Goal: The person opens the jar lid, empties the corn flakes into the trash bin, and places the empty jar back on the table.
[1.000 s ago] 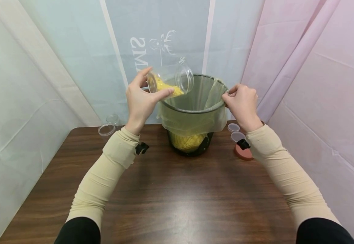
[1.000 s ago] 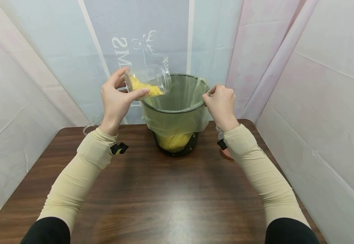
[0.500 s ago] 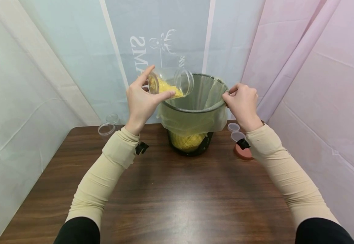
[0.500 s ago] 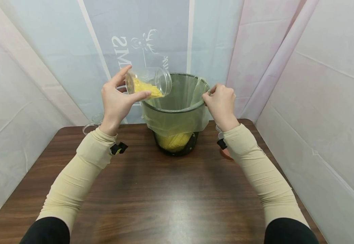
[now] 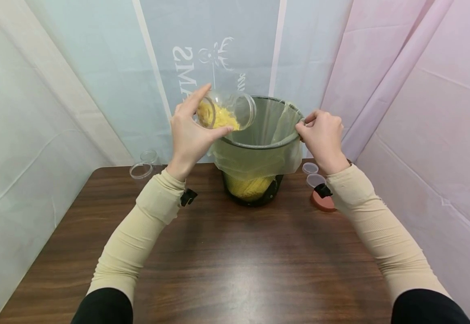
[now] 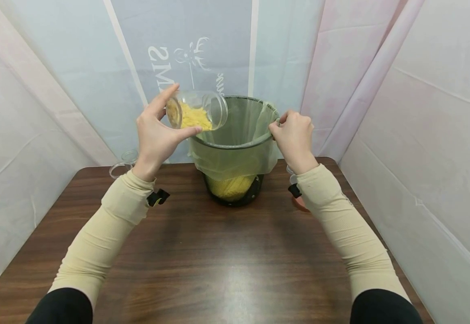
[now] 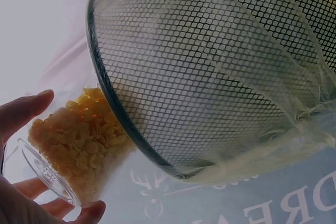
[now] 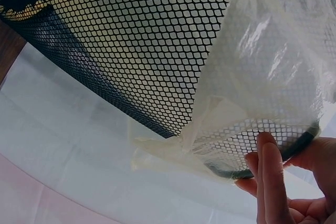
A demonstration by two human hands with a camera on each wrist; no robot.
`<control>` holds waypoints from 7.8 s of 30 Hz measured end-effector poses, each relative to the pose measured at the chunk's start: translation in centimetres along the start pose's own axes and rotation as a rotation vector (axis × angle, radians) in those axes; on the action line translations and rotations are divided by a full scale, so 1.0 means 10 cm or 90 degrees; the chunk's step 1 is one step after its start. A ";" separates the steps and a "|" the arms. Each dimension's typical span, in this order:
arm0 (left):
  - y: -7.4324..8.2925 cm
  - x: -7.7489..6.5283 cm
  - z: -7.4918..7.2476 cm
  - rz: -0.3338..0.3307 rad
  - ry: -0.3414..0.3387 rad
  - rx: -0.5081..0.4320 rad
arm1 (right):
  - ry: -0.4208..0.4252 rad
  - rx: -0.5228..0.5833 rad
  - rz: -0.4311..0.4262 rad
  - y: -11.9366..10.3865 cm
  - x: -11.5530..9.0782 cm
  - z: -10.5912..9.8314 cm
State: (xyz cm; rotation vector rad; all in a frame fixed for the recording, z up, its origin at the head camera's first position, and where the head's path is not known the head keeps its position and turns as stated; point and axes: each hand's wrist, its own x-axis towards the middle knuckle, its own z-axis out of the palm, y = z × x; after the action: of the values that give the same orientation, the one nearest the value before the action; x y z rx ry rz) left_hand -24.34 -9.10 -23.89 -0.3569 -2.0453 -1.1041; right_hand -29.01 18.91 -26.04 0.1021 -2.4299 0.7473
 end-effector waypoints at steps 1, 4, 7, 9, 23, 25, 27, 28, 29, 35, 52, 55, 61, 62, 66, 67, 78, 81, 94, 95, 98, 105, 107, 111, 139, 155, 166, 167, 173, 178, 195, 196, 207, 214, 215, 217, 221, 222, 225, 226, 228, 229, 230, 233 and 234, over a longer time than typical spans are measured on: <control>0.00 0.00 0.00 0.003 0.000 0.002 | 0.000 0.000 -0.001 0.00 0.00 0.00; 0.01 0.00 0.01 0.007 0.000 0.003 | 0.000 -0.001 0.003 0.00 0.00 0.00; 0.01 0.00 0.01 0.007 -0.004 0.003 | -0.001 -0.002 0.008 -0.01 -0.01 -0.01; 0.01 0.00 0.01 0.006 -0.008 0.005 | -0.001 -0.002 0.012 -0.01 -0.01 -0.01; -0.01 0.00 0.00 -0.033 -0.011 -0.006 | 0.000 -0.004 0.010 0.00 -0.01 -0.03; -0.02 0.01 0.00 -0.042 -0.010 -0.009 | 0.002 -0.003 0.008 0.00 -0.01 -0.03; -0.02 0.01 0.00 -0.042 -0.007 -0.012 | 0.003 -0.003 0.006 0.00 -0.01 -0.03; -0.03 0.02 0.00 -0.041 -0.006 -0.010 | 0.004 -0.003 0.005 -0.01 -0.01 -0.03; -0.03 0.02 0.00 -0.041 -0.005 -0.008 | 0.004 -0.003 0.005 -0.01 -0.01 -0.03; -0.06 0.03 0.00 -0.049 -0.003 -0.017 | 0.003 -0.004 0.005 -0.01 -0.02 -0.03; -0.08 0.04 0.00 -0.123 -0.010 -0.094 | -0.001 -0.010 0.011 -0.01 -0.03 -0.01; -0.08 0.05 0.00 -0.129 -0.009 -0.101 | -0.002 -0.009 0.012 -0.02 -0.03 -0.01; -0.08 0.08 -0.01 -0.138 -0.006 -0.114 | -0.001 -0.009 0.010 -0.02 -0.03 -0.02; -0.08 0.08 -0.01 -0.142 -0.006 -0.119 | -0.001 -0.009 0.010 -0.02 -0.03 -0.02; -0.08 0.10 -0.02 -0.153 -0.004 -0.119 | -0.001 -0.011 0.011 -0.03 -0.03 -0.02; -0.08 0.10 -0.02 -0.156 -0.003 -0.116 | -0.001 -0.011 0.012 -0.03 -0.03 -0.02; -0.09 0.10 -0.03 -0.164 0.011 -0.113 | 0.004 -0.008 0.007 -0.04 -0.04 -0.01; -0.08 0.10 -0.04 -0.163 0.010 -0.106 | 0.003 -0.009 0.009 -0.05 -0.04 -0.01; -0.05 0.12 -0.04 -0.164 0.005 -0.085 | 0.001 -0.006 0.008 -0.06 -0.04 -0.02; -0.05 0.12 -0.04 -0.164 0.004 -0.084 | 0.001 -0.006 0.008 -0.06 -0.04 -0.02; -0.04 0.12 -0.04 -0.161 0.002 -0.079 | 0.002 -0.007 0.007 -0.05 -0.04 -0.01; -0.03 0.12 -0.03 -0.141 0.007 -0.068 | 0.004 -0.007 0.008 -0.04 -0.04 -0.01; -0.03 0.12 -0.02 -0.133 0.013 -0.066 | 0.004 -0.009 0.007 -0.05 -0.04 -0.01; -0.02 0.11 -0.02 -0.116 0.014 -0.064 | 0.005 -0.010 0.004 -0.05 -0.04 -0.01; 0.06 0.11 -0.01 -0.033 0.020 -0.034 | 0.005 -0.011 0.009 -0.05 -0.05 0.00; 0.11 0.11 0.00 0.009 -0.008 0.045 | 0.003 -0.011 0.007 -0.07 -0.05 0.00; 0.15 0.12 0.01 0.039 -0.012 0.046 | 0.006 -0.010 0.006 -0.09 -0.05 0.00; 0.15 0.12 0.02 0.047 -0.015 0.046 | 0.004 -0.010 0.007 -0.09 -0.05 0.00; 0.17 0.09 0.03 0.068 -0.034 0.047 | -0.005 -0.010 0.014 -0.09 -0.05 0.00; 0.19 0.10 0.03 0.117 -0.047 0.053 | -0.002 -0.010 0.015 -0.10 -0.06 0.00; 0.14 0.12 0.06 0.194 -0.047 0.092 | 0.004 -0.006 0.015 -0.10 -0.06 0.01; 0.14 0.12 0.05 0.181 -0.048 0.095 | 0.005 -0.005 0.015 -0.10 -0.06 0.01; 0.10 0.18 0.07 0.045 -0.034 0.100 | 0.012 -0.005 0.010 -0.10 -0.06 0.02; 0.06 0.23 0.07 -0.035 -0.044 0.089 | 0.011 -0.005 0.010 -0.10 -0.05 0.03; 0.06 0.23 0.07 -0.042 -0.045 0.085 | 0.010 -0.006 0.010 -0.10 -0.05 0.02; 0.05 0.24 0.06 -0.059 -0.048 0.073 | 0.009 -0.007 0.009 -0.10 -0.05 0.03; 0.04 0.28 0.05 -0.139 -0.064 0.016 | 0.009 -0.006 0.009 -0.10 -0.05 0.03; 0.04 0.28 0.04 -0.166 -0.069 -0.007 | 0.010 -0.005 0.009 -0.11 -0.05 0.03; 0.03 0.31 0.02 -0.241 -0.079 -0.082 | 0.011 -0.005 0.008 -0.11 -0.05 0.03; 0.03 0.31 0.02 -0.261 -0.080 -0.104 | 0.011 -0.005 0.008 -0.11 -0.05 0.03; 0.02 0.32 0.02 -0.285 -0.078 -0.143 | 0.009 -0.005 0.008 -0.11 -0.05 0.03; 0.01 0.33 0.02 -0.295 -0.076 -0.154 | 0.009 -0.006 0.008 -0.11 -0.05 0.03; 0.00 0.33 0.02 -0.303 -0.074 -0.164 | 0.009 -0.006 0.008 -0.11 -0.06 0.03; -0.04 0.34 0.04 -0.318 -0.069 -0.182 | 0.009 -0.003 0.008 -0.11 -0.06 0.03; -0.04 0.34 0.04 -0.320 -0.069 -0.184 | 0.009 -0.003 0.009 -0.11 -0.06 0.03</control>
State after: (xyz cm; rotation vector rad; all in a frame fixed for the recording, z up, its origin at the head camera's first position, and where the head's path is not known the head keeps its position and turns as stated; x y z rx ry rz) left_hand -27.03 -9.41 -21.77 -0.0368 -2.1315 -1.7264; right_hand -28.40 17.75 -26.00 0.0785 -2.4210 0.7466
